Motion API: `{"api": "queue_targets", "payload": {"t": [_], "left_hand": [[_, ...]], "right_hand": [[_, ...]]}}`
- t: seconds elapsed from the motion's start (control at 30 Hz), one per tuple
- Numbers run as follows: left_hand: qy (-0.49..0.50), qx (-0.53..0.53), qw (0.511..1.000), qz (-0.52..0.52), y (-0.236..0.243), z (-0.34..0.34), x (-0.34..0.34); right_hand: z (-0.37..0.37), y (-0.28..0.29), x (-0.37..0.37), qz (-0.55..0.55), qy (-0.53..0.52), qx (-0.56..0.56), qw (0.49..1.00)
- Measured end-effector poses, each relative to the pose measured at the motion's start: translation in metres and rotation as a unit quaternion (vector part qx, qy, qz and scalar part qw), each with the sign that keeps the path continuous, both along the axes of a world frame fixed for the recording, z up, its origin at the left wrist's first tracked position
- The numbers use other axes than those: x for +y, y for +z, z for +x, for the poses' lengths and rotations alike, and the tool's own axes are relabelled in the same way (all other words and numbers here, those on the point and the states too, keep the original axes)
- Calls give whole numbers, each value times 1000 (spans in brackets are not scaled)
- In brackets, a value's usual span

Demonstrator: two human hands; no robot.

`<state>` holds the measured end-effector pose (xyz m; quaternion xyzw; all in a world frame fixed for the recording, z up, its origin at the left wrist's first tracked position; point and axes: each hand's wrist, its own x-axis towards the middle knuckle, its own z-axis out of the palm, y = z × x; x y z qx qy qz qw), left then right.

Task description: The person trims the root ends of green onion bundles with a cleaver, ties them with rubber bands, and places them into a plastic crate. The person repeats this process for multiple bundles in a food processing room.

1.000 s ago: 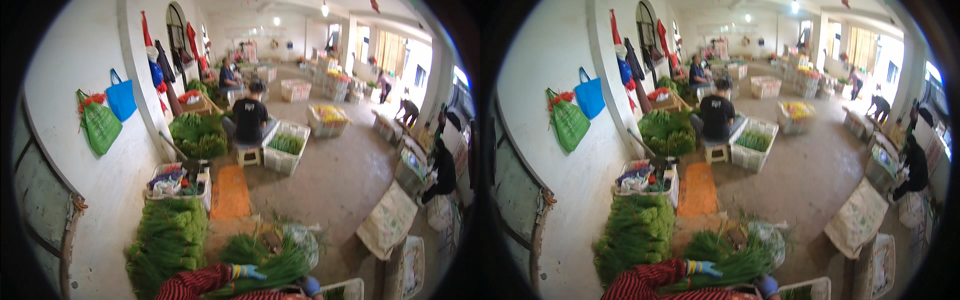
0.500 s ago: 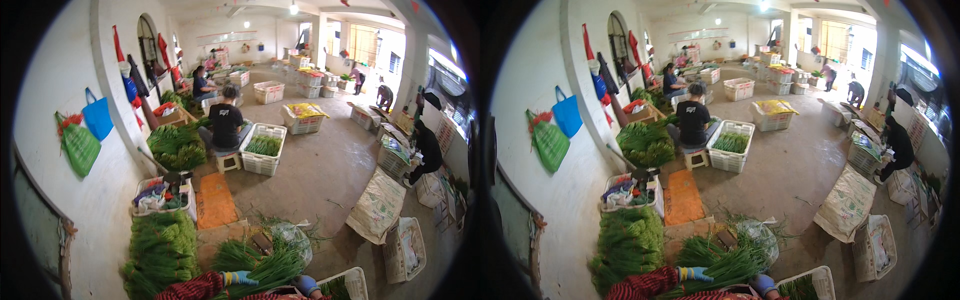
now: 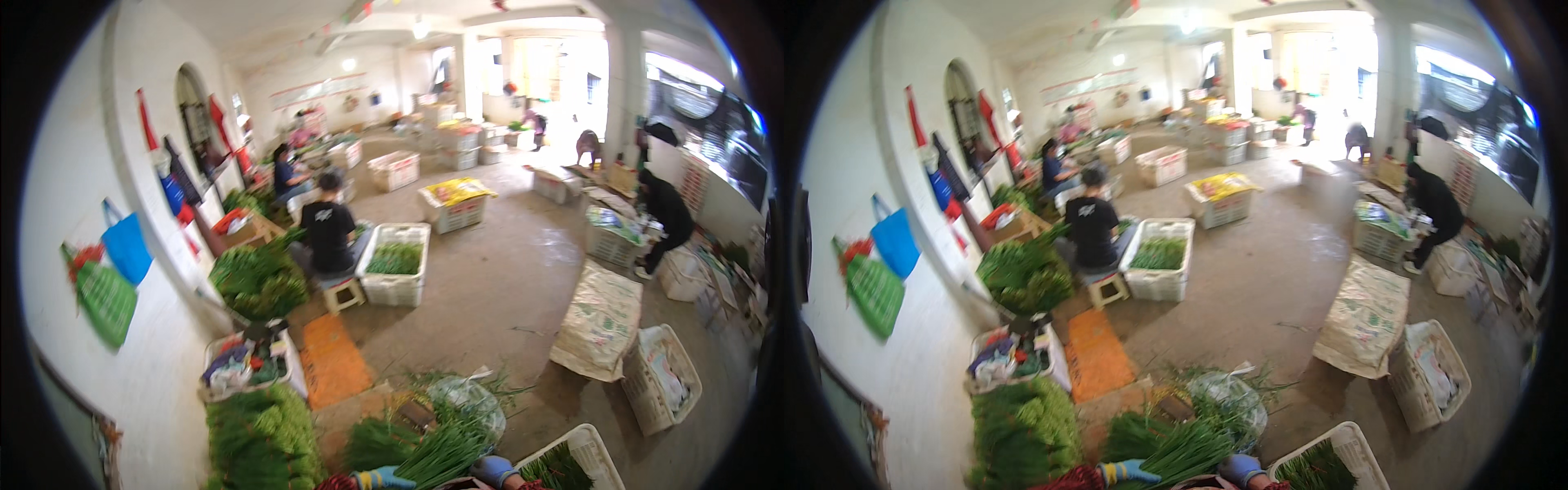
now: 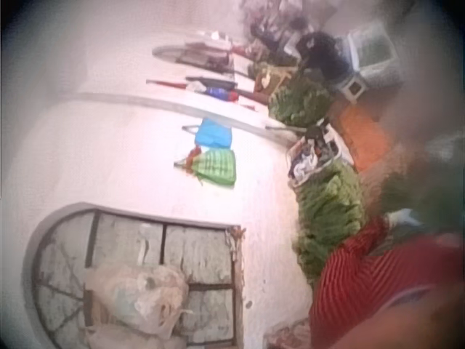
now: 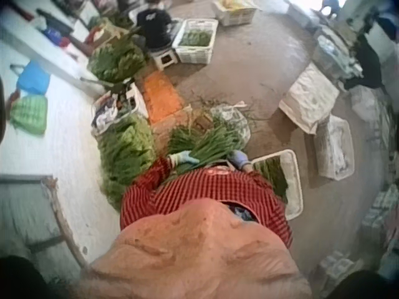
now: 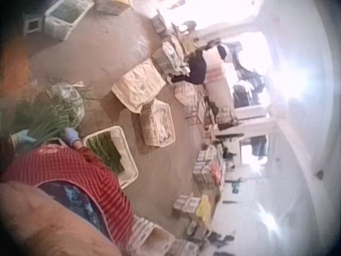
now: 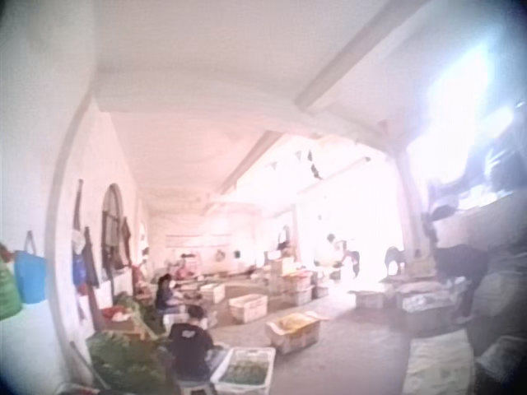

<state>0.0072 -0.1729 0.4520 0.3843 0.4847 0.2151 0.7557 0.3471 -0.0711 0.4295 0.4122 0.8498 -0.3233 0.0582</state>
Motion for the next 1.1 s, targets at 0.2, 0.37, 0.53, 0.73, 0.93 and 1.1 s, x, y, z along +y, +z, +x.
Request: {"api": "queue_targets", "payload": {"t": [0.2,0.37,0.53,0.73,0.93,1.1], "left_hand": [[96,36,995,-5,66,-45,19],[124,45,991,-1,86,-46,25],[119,55,991,1,95,-29,47],[97,68,993,7,108,15,75],[95,82,992,14,120,65,83],[115,88,989,12,128,82,54]], "right_hand": [[-9,2,14,-46,-6,22,999],[-6,26,12,-111,-17,0,994],[8,26,12,-110,-7,16,994],[37,10,14,-118,-46,29,992],[73,-11,15,-98,-51,20,994],[120,-30,3,-45,-8,37,998]]}}
